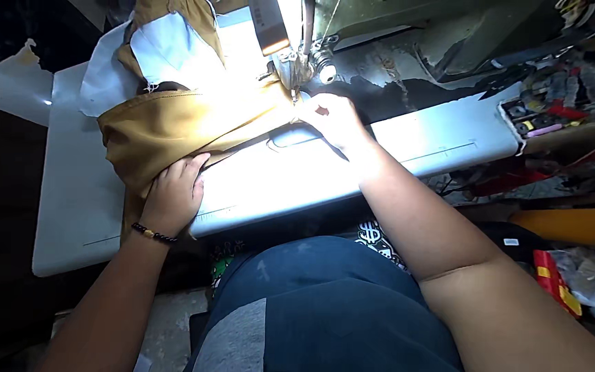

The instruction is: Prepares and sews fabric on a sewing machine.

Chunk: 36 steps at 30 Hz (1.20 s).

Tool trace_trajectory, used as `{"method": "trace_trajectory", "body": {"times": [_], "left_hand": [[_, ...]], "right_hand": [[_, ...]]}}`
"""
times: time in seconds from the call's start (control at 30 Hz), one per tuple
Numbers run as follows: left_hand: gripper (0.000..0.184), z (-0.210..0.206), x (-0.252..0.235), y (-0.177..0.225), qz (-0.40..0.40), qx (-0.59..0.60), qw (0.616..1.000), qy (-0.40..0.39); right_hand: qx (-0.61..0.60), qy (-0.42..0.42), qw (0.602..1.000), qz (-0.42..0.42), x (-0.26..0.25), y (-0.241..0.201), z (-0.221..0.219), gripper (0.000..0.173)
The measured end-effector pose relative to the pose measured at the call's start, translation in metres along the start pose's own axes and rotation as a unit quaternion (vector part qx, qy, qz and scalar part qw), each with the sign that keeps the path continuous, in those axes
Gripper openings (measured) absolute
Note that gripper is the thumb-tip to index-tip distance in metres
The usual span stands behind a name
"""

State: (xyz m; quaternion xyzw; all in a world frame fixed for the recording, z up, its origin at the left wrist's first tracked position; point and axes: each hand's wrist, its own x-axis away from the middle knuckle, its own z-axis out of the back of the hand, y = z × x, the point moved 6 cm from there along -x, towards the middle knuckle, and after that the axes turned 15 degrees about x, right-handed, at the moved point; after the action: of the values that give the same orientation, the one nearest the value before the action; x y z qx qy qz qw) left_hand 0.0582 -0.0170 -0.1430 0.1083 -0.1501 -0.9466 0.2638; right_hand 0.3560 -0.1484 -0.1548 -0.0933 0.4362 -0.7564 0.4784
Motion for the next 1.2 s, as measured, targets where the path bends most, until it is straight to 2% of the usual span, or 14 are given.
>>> {"method": "trace_trajectory", "body": {"times": [0.13, 0.23, 0.37, 0.47, 0.53, 0.57, 0.67, 0.77, 0.83, 0.9, 1.0, 1.03, 1.1, 1.2], "left_hand": [[0.06, 0.007, -0.015, 0.013, 0.039, -0.04, 0.998, 0.025], [0.047, 0.007, -0.029, 0.012, 0.091, -0.051, 0.995, 0.006], [0.028, 0.028, -0.029, 0.027, 0.002, -0.036, 0.997, 0.07], [0.026, 0.067, -0.009, 0.046, -0.079, -0.009, 0.991, 0.112], [0.028, 0.081, 0.003, 0.045, -0.086, -0.016, 0.993, 0.075], [0.027, 0.08, 0.006, 0.04, -0.072, -0.033, 0.996, 0.037], [0.021, 0.063, -0.002, 0.045, -0.034, -0.025, 0.999, -0.033], [0.032, 0.054, -0.029, 0.107, -0.122, 0.08, 0.989, 0.012], [0.032, 0.037, -0.055, 0.146, -0.174, 0.204, 0.963, 0.007], [0.029, 0.003, -0.091, 0.16, -0.146, 0.267, 0.952, -0.033], [0.034, -0.054, -0.127, 0.144, -0.039, 0.179, 0.981, -0.072], [0.038, -0.066, -0.129, 0.139, -0.024, 0.174, 0.981, -0.081], [0.032, -0.076, -0.124, 0.135, -0.027, 0.181, 0.981, -0.067], [0.026, -0.088, -0.111, 0.128, -0.049, 0.195, 0.979, -0.032]], "right_hand": [[-0.088, -0.068, 0.99, -0.09, -0.002, -0.004, -0.002, 0.019], [-0.075, -0.125, 0.977, -0.153, 0.0, -0.01, -0.001, 0.021], [-0.062, -0.148, 0.967, -0.199, 0.005, -0.019, 0.006, 0.022], [-0.198, -0.165, 0.931, -0.259, 0.033, -0.036, 0.01, 0.026], [-0.337, -0.217, 0.878, -0.261, 0.07, -0.034, -0.008, 0.036], [-0.345, -0.239, 0.873, -0.248, 0.088, -0.037, -0.015, 0.037], [-0.28, -0.206, 0.916, -0.199, 0.106, -0.039, -0.016, 0.021], [-0.108, -0.129, 0.981, -0.101, 0.101, -0.034, -0.006, 0.022], [-0.132, -0.127, 0.976, -0.119, 0.106, -0.034, -0.007, 0.019], [-0.235, -0.141, 0.944, -0.184, 0.115, -0.035, -0.01, 0.013], [-0.302, -0.123, 0.915, -0.238, 0.116, -0.033, -0.009, 0.005], [-0.266, -0.128, 0.929, -0.223, 0.114, -0.031, -0.006, 0.014], [-0.062, -0.104, 0.986, -0.117, 0.106, -0.029, 0.005, 0.031], [0.212, -0.012, 0.972, 0.098, 0.099, -0.027, 0.008, 0.033]]}}
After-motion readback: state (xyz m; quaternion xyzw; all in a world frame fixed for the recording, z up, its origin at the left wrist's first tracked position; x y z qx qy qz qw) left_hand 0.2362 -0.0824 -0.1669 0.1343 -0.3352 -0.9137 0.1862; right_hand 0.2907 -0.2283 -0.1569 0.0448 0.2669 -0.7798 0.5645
